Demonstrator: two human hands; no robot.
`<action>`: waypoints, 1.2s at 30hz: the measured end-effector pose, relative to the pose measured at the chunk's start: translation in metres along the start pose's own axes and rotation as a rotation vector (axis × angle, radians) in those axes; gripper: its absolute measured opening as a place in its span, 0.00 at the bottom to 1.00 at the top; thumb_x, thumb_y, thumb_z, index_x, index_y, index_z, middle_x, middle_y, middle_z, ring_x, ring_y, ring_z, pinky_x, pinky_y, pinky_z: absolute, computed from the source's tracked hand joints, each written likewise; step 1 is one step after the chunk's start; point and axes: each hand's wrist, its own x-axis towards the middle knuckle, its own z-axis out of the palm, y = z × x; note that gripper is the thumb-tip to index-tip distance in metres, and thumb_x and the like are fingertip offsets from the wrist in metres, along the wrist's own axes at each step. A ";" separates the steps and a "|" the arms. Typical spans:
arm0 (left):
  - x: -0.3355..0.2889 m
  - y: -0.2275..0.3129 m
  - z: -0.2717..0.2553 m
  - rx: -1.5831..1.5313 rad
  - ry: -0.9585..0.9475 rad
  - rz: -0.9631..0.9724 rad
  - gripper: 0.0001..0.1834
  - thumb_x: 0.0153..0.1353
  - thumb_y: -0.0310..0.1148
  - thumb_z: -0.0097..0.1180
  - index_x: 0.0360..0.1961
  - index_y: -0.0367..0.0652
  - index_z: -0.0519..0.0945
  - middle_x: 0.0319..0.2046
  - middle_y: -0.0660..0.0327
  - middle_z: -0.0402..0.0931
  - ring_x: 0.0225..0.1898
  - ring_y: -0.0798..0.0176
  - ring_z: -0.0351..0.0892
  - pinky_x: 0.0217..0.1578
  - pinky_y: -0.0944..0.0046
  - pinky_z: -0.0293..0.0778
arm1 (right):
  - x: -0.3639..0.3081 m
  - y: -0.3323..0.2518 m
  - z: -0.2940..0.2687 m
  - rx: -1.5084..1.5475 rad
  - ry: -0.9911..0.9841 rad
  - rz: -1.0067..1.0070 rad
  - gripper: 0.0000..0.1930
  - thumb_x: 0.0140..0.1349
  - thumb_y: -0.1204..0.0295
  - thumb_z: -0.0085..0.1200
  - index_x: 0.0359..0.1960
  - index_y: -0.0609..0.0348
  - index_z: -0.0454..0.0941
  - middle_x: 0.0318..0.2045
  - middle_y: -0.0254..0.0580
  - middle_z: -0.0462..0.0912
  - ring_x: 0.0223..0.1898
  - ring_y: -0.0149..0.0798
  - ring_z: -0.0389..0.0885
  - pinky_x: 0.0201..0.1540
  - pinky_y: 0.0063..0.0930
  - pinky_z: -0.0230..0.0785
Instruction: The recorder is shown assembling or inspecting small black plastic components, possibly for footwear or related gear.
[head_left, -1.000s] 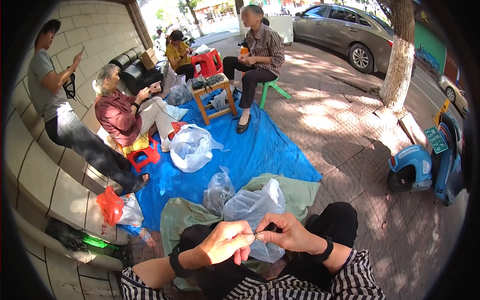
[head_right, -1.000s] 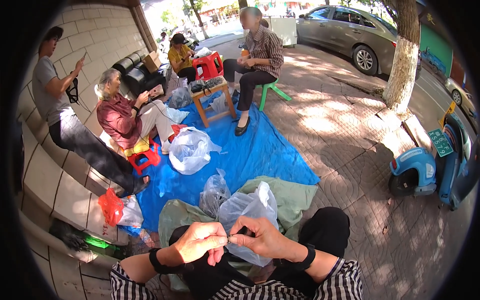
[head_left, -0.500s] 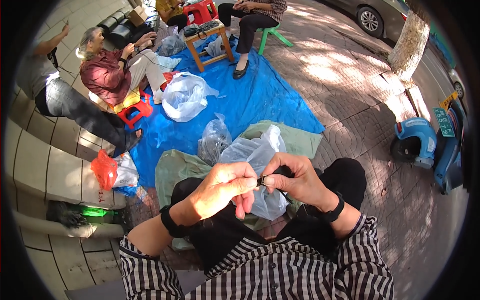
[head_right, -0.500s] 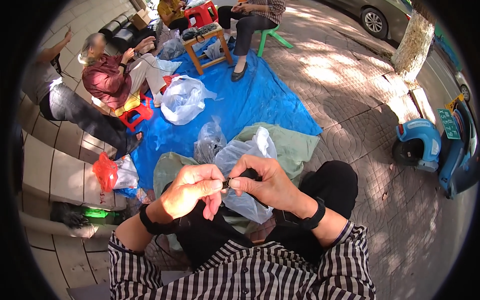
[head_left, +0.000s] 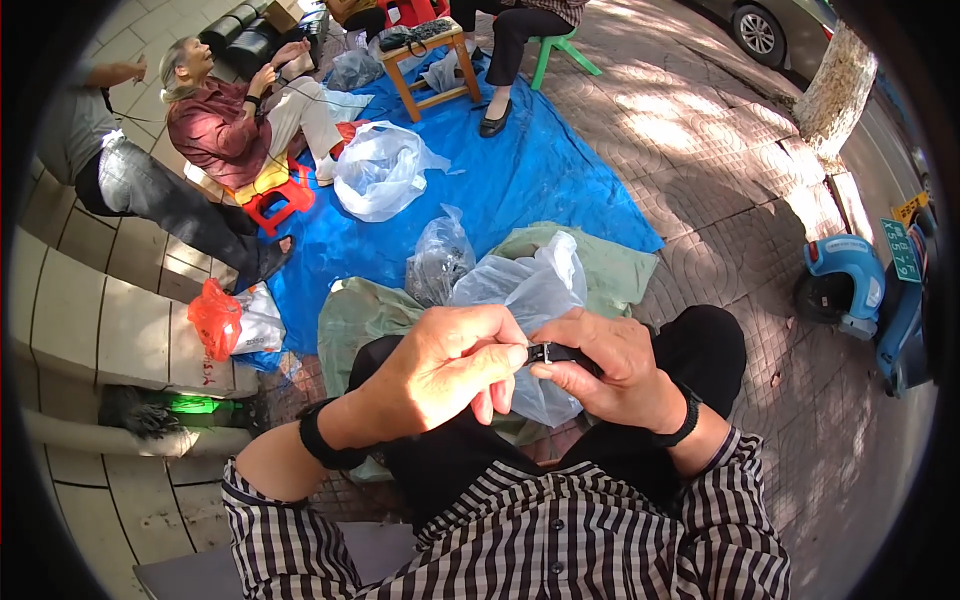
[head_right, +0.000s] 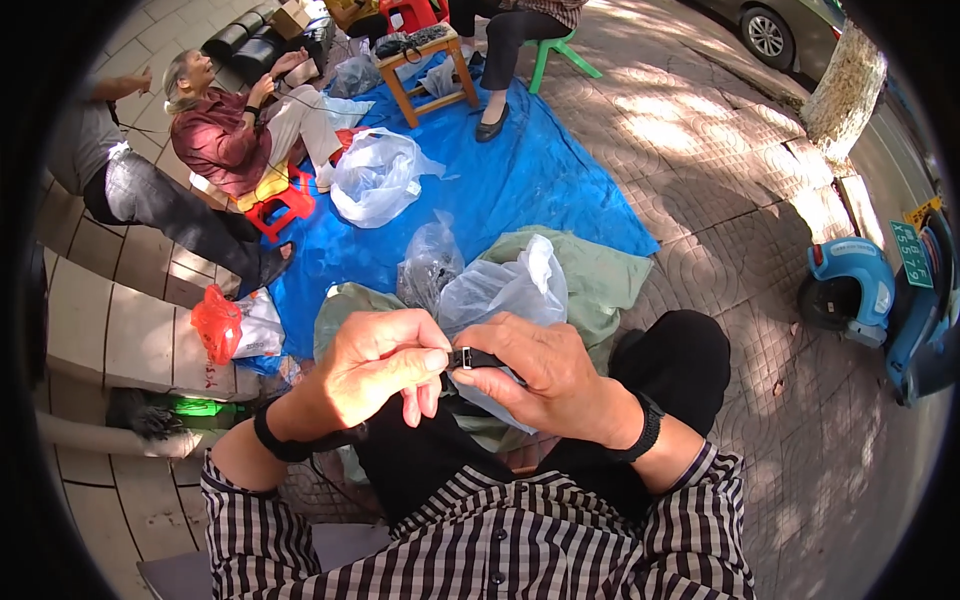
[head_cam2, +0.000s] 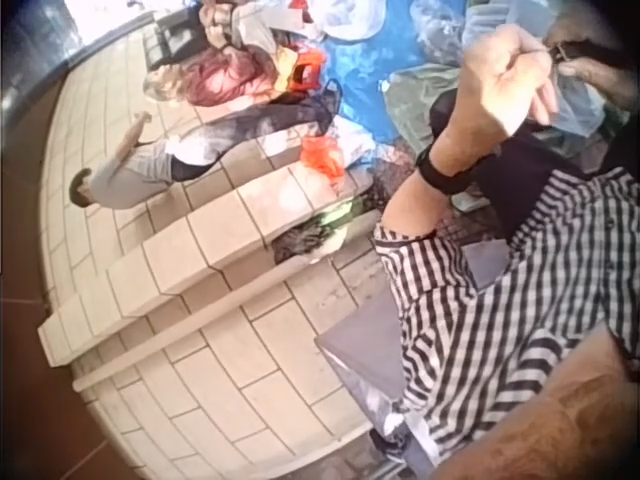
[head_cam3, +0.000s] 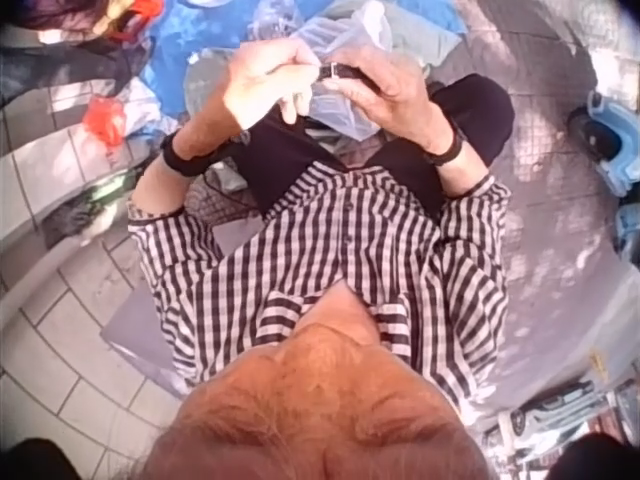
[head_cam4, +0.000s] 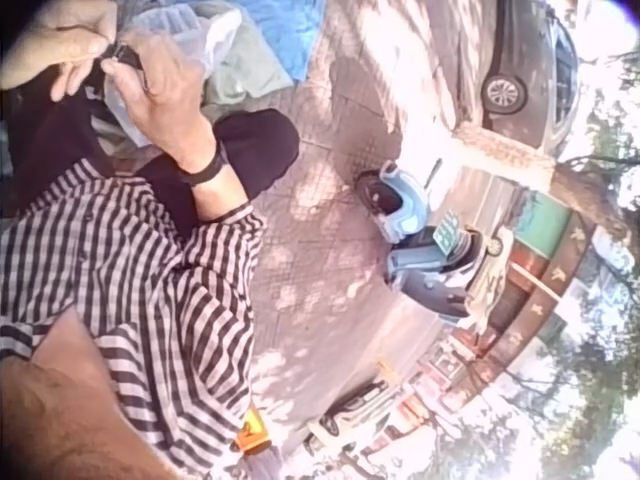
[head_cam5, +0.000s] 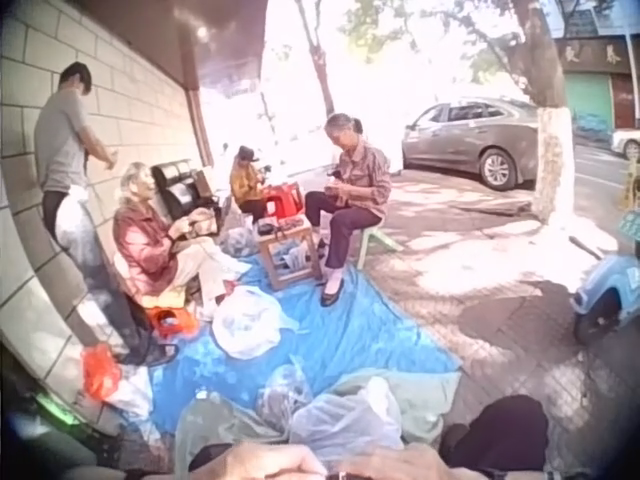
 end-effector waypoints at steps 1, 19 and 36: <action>-0.001 0.002 0.000 0.012 0.006 0.023 0.09 0.65 0.31 0.44 0.31 0.35 0.72 0.20 0.60 0.75 0.18 0.72 0.74 0.20 0.74 0.69 | 0.000 -0.001 0.000 0.033 0.016 0.003 0.14 0.50 0.71 0.64 0.36 0.61 0.76 0.26 0.39 0.79 0.24 0.35 0.77 0.25 0.23 0.66; -0.014 0.025 0.007 0.089 0.039 -0.012 0.05 0.58 0.25 0.50 0.29 0.35 0.75 0.20 0.60 0.76 0.20 0.72 0.75 0.22 0.73 0.70 | -0.005 0.001 0.008 0.225 0.092 -0.127 0.14 0.49 0.76 0.62 0.38 0.65 0.76 0.33 0.44 0.81 0.31 0.41 0.82 0.29 0.26 0.72; -0.014 0.032 0.013 0.171 0.017 -0.016 0.06 0.58 0.21 0.46 0.33 0.31 0.74 0.22 0.59 0.76 0.23 0.71 0.76 0.25 0.72 0.73 | -0.007 -0.004 0.005 0.100 0.142 -0.171 0.14 0.47 0.73 0.65 0.35 0.65 0.77 0.30 0.44 0.82 0.28 0.39 0.82 0.26 0.23 0.73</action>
